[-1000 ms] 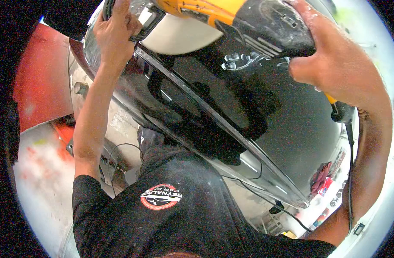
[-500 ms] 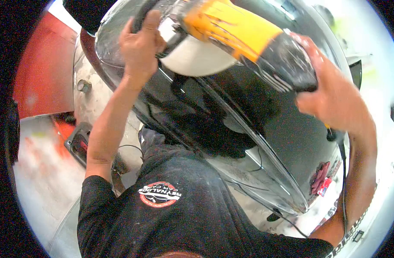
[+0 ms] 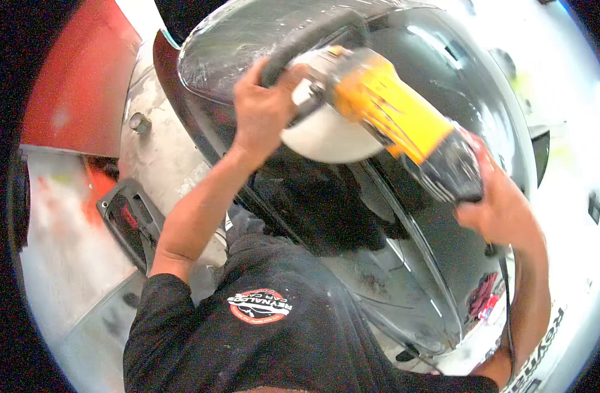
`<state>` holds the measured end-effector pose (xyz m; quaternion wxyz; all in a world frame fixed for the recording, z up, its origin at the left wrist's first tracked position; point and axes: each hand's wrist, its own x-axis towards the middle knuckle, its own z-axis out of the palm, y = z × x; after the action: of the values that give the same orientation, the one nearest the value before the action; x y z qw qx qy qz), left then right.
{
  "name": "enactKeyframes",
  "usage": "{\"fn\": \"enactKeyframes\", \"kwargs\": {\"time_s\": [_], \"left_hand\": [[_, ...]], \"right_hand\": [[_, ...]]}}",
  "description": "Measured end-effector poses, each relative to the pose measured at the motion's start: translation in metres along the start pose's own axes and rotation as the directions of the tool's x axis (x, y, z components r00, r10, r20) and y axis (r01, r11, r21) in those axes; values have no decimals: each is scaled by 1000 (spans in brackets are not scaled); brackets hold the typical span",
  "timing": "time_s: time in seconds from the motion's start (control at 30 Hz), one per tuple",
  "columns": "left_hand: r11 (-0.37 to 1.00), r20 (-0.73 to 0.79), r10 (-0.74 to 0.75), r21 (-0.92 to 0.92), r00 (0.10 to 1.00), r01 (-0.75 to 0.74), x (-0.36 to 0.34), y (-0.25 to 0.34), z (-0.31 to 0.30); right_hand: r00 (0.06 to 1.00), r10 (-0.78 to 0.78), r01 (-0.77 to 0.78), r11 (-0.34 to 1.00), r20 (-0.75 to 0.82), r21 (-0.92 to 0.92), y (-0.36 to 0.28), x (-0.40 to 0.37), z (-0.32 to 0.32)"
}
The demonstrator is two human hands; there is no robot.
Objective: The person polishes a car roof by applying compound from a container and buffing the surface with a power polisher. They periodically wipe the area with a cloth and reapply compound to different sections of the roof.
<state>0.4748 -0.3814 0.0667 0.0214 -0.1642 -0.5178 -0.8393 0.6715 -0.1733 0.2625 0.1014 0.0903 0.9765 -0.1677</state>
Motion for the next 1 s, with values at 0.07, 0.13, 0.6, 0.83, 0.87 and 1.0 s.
{"fn": "enactKeyframes", "kwargs": {"time_s": [0.07,0.13,0.6,0.83,0.87,1.0], "left_hand": [[997,-31,77,19,997,-77,11,-4,-18],[996,-43,64,65,997,-62,16,-5,-34],[993,503,-117,81,856,88,-100,44,94],[995,654,-73,102,753,7,-126,26,163],[996,650,-59,89,758,1,-125,25,164],[998,600,-51,53,799,24,-110,27,140]], "right_hand": [[999,-7,4,996,32,91,-22,20,9],[991,100,-110,986,89,122,-39,22,14],[902,417,-376,886,-113,273,49,-205,73],[752,626,-487,739,-207,466,34,-258,91],[710,685,-545,683,-166,487,33,-264,89],[708,695,-571,667,-125,478,24,-250,82]]}}
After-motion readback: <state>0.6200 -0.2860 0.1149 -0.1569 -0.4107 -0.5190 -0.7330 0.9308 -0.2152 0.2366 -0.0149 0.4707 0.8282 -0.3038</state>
